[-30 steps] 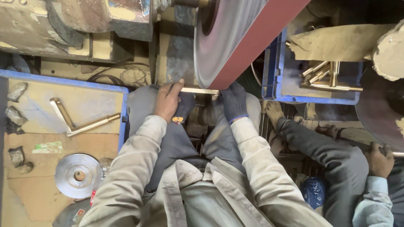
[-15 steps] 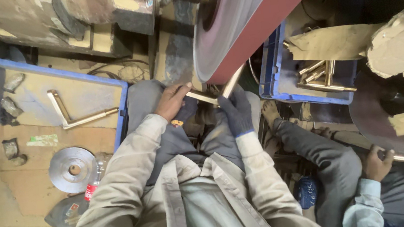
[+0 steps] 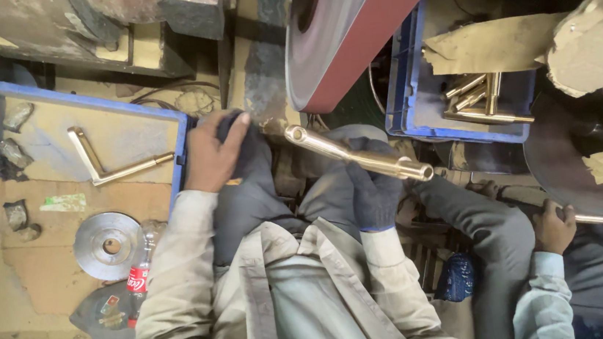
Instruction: The person sits on the floor and uses a belt grinder to smooth the edges of L-shaped brass metal parts. They hold each part with gloved hands, pressing it against the moving belt, then place the finished pieces into a blue bin.
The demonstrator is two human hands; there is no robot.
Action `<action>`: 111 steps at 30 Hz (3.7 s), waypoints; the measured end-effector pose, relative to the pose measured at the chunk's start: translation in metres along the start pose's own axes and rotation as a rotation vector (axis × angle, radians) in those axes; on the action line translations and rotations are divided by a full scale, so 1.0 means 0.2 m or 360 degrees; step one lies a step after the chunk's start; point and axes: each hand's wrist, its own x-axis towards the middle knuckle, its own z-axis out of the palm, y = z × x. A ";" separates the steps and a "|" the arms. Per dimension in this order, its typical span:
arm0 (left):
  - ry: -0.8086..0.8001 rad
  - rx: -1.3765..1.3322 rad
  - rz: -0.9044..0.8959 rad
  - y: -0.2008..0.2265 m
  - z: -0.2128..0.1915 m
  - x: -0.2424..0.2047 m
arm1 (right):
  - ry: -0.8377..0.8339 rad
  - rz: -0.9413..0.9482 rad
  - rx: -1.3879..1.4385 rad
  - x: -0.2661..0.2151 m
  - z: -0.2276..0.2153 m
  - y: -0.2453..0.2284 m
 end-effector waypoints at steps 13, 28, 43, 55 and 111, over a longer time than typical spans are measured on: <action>-0.0349 0.0981 0.0315 0.05 -0.09 -0.21 | 0.0028 0.0026 0.0437 -0.02 0.01 -0.12; -0.1135 -0.0979 -0.0354 0.03 0.21 -0.04 | -0.0365 -0.0619 -0.0953 -0.16 -0.01 -0.02; -0.1162 -0.1033 -0.0654 -0.08 0.37 0.16 | -0.0285 0.1333 0.1531 -0.17 0.03 0.35; -0.1161 -0.0891 -0.0672 -0.10 0.38 0.17 | -0.0218 0.1295 0.1427 -0.18 0.06 0.43; -0.0890 -0.0772 -0.0619 -0.11 0.37 -0.05 | -0.0433 0.1123 0.1294 -0.16 -0.11 0.15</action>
